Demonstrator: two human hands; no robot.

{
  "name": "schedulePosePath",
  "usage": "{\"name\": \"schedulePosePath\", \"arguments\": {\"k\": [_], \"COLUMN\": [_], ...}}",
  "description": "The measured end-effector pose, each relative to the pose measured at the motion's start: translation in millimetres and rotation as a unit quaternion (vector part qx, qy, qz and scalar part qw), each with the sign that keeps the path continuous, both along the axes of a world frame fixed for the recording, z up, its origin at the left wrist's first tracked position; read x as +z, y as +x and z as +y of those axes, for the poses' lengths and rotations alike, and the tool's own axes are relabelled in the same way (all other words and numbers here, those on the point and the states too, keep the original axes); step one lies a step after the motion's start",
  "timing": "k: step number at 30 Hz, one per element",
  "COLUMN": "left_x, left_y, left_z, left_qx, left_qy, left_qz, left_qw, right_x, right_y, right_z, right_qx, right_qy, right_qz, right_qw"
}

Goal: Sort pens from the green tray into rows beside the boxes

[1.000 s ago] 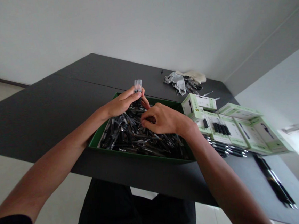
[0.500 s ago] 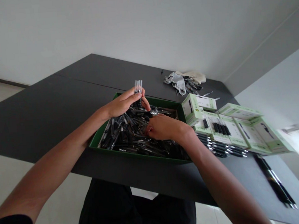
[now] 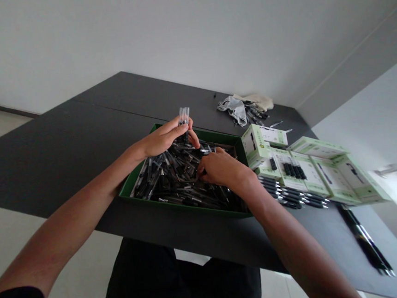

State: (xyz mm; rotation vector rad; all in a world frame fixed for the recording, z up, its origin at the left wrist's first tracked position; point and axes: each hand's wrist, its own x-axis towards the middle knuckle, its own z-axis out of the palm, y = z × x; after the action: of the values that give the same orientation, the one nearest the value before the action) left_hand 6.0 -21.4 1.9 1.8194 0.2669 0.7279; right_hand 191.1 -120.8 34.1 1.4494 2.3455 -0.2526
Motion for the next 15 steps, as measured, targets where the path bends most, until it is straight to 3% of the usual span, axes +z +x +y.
{"name": "schedulePosePath", "arguments": {"k": [12,15], "left_x": [0.0,-1.1], "left_y": [-2,-2], "left_z": [0,0], "left_qx": [-0.007,-0.006], "left_qy": [-0.010,-0.014], "left_qz": [-0.002,-0.001], "left_qw": [1.000,1.000], "right_x": [-14.6,-16.6], "right_y": [7,6], "right_z": [6,6], "right_qx": [0.098,0.117], "right_qy": [-0.029,0.007], "right_qz": [0.133,0.190], "right_qw": [0.986,0.975]}}
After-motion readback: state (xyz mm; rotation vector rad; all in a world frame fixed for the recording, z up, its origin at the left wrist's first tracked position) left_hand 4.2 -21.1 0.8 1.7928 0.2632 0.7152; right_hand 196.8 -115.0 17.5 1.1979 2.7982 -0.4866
